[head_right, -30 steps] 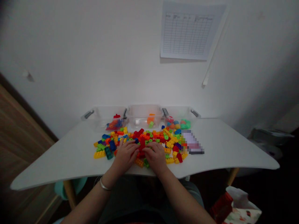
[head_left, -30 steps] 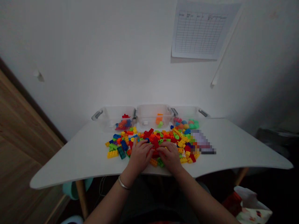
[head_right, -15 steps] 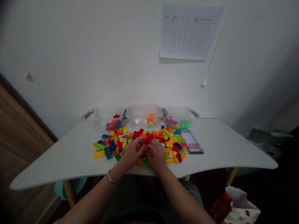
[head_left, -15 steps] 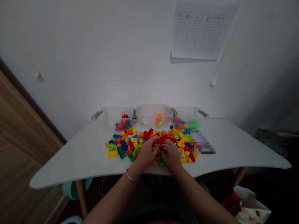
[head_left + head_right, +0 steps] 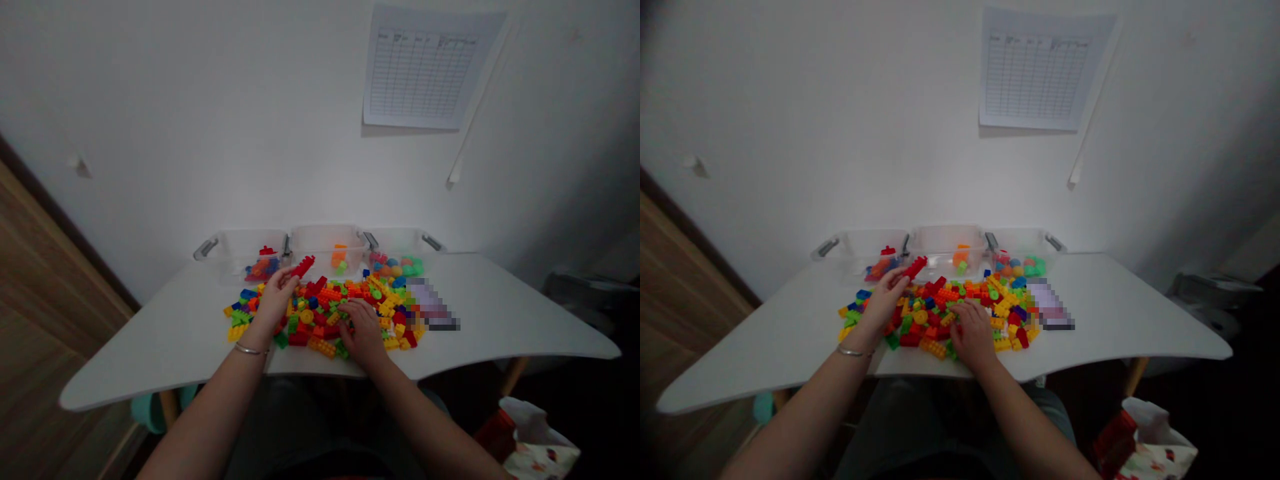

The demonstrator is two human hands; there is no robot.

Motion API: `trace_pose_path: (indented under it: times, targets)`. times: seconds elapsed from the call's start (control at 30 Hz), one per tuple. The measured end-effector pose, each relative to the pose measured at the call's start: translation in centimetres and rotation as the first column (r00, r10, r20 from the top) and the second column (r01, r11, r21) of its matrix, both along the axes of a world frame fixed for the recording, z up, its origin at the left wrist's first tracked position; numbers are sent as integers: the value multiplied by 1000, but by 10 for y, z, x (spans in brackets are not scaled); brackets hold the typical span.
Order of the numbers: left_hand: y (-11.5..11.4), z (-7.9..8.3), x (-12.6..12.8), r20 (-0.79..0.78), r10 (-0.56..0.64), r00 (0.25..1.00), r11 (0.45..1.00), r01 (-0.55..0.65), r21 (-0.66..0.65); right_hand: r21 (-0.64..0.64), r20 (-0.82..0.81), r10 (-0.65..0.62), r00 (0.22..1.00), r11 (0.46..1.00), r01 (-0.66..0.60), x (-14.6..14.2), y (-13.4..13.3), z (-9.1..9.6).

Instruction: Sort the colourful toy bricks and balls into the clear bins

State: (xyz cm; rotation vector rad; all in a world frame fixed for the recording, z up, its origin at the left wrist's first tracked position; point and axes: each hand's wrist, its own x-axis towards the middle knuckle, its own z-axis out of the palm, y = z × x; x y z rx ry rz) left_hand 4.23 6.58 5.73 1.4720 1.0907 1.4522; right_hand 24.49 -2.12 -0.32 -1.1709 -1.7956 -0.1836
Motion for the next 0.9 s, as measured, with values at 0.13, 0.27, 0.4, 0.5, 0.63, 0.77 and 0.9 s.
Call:
trace_pose_path:
  times: [0.13,0.27,0.4,0.5,0.63,0.77,0.9]
  targets:
    - [24,11,-19,128,189,974,982,-190,-2,-12,7,28,1000,1000,-28,-2,-1,1]
    - [44,21,-41,27,348,937,937,-349,28,-17,-1,47,999,999,-47,-2,-1,1]
    - [56,27,-63,-324,555,766,828,-471,305,-20,-5,63,998,998,-63,0,-2,1]
    - [61,29,-70,-560,636,531,772,-434,465,-34,8,86,996,996,-86,-1,-4,2]
    - [66,30,-71,-744,557,369,818,-401,413,-40,11,100,995,994,-100,-1,-6,4]
    - [73,27,-72,-799,481,360,860,-372,350,-42,6,101,995,994,-100,-1,-8,4]
    - [80,22,-75,-804,464,371,879,-307,366,-43,8,96,995,994,-96,-1,-7,4]
